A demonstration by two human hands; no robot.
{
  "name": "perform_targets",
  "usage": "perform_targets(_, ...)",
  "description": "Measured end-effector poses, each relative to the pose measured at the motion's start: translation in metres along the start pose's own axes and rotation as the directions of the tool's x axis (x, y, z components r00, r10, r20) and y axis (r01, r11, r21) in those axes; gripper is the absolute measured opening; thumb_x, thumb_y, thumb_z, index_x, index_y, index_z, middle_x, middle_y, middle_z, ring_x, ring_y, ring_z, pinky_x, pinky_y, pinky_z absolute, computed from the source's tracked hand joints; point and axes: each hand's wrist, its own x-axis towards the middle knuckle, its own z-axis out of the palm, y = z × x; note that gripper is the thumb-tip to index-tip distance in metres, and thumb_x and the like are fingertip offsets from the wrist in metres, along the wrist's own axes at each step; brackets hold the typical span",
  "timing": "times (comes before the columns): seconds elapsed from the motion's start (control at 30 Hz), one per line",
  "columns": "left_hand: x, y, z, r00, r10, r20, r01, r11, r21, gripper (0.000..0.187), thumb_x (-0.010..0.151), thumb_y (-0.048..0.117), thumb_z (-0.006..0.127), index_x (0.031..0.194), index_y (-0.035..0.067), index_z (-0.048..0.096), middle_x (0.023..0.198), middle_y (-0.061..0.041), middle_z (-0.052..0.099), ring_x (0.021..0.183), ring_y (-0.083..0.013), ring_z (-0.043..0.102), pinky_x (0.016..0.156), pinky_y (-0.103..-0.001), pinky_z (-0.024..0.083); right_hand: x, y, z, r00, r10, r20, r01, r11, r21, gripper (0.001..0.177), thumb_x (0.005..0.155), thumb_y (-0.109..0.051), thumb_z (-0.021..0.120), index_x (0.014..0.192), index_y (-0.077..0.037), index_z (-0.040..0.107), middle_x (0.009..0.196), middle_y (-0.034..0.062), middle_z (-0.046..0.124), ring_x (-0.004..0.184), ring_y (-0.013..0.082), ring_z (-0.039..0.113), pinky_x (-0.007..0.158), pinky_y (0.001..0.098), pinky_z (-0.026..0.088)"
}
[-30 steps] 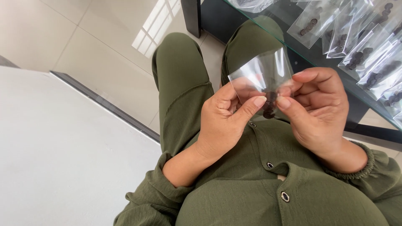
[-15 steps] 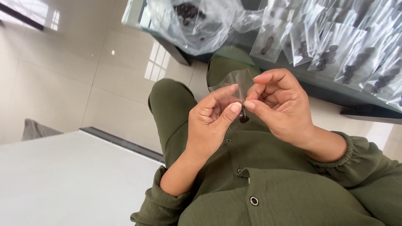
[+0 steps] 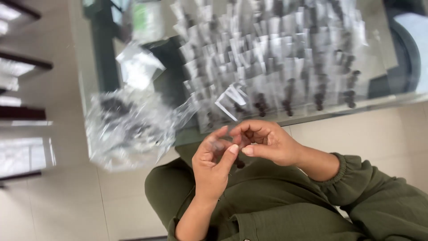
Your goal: Manually packaging small black items into individual clear plastic bags on a glass table.
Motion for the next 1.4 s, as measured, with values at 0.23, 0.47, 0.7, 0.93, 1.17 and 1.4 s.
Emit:
perform_targets(0.23, 0.034, -0.016, 0.048, 0.956, -0.255, 0.148, 0.239, 0.964, 0.115, 0.061, 0.083, 0.020, 0.080, 0.141, 0.015, 0.060, 0.089, -0.002, 0.076, 0.078, -0.0137, 0.072, 0.078, -0.029, 0.061, -0.018, -0.022, -0.062, 0.914, 0.277, -0.296, -0.335, 0.927, -0.170, 0.014, 0.091, -0.013, 0.071, 0.103, -0.008, 0.076, 0.080, 0.0040, 0.070, 0.069, 0.0108, 0.066, 0.047, 0.0254, 0.056)
perform_targets(0.47, 0.040, -0.047, 0.078, 0.885, -0.165, 0.436, -0.120, 0.823, 0.556, 0.066, 0.095, 0.042, 0.062, 0.152, 0.014, 0.044, 0.137, -0.006, 0.066, 0.116, -0.0248, 0.061, 0.097, -0.040, 0.047, -0.051, -0.073, -0.141, 0.707, 0.035, -0.706, -0.357, 0.880, -0.313, 0.017, 0.098, 0.001, 0.063, 0.110, -0.007, 0.070, 0.098, 0.0069, 0.080, 0.085, 0.0156, 0.078, 0.085, 0.0265, 0.065)
perform_targets(0.7, 0.039, -0.100, 0.154, 0.322, 0.162, 0.933, -0.919, 0.291, 0.267, 0.037, 0.101, 0.012, 0.058, 0.137, 0.001, 0.059, 0.145, -0.017, 0.056, 0.141, -0.0394, 0.047, 0.117, -0.054, 0.041, -0.115, -0.063, -0.230, 0.303, -0.187, -0.934, -0.358, 0.886, -0.294, 0.017, 0.111, 0.001, 0.058, 0.123, -0.011, 0.061, 0.109, 0.0047, 0.072, 0.088, 0.0106, 0.070, 0.078, 0.0189, 0.056)
perform_targets(0.93, 0.046, -0.144, 0.227, 0.230, -0.299, 0.926, -0.939, -0.319, 0.131, 0.098, 0.096, 0.070, 0.040, 0.165, 0.009, 0.006, 0.174, -0.009, 0.002, 0.160, -0.0286, 0.001, 0.129, -0.049, 0.006, -0.142, -0.036, -0.242, 0.187, -0.126, -0.974, -0.429, 0.881, -0.197, 0.018, 0.109, 0.003, 0.059, 0.116, -0.013, 0.064, 0.103, 0.0026, 0.073, 0.086, 0.0087, 0.070, 0.076, 0.0176, 0.055)
perform_targets(1.17, 0.047, -0.169, 0.236, 0.321, -0.273, 0.907, -0.862, -0.481, 0.161, 0.104, 0.095, 0.079, 0.034, 0.167, 0.011, 0.001, 0.173, -0.010, -0.008, 0.160, -0.0290, -0.006, 0.129, -0.049, 0.000, -0.138, -0.014, -0.254, 0.155, -0.100, -0.983, -0.394, 0.906, -0.154, 0.018, 0.106, 0.003, 0.058, 0.116, -0.012, 0.063, 0.099, 0.0043, 0.075, 0.079, 0.0108, 0.072, 0.069, 0.0194, 0.055)
perform_targets(1.4, 0.045, -0.176, 0.235, 0.354, -0.221, 0.909, -0.783, -0.602, 0.159, 0.103, 0.097, 0.079, 0.034, 0.168, 0.014, -0.002, 0.173, -0.008, -0.011, 0.159, -0.0321, -0.010, 0.128, -0.054, -0.009, -0.128, -0.015, -0.253, 0.307, -0.014, -0.952, -0.343, 0.931, -0.124, 0.016, 0.105, 0.001, 0.057, 0.117, -0.009, 0.063, 0.098, 0.0065, 0.073, 0.077, 0.0146, 0.072, 0.068, 0.0226, 0.054)
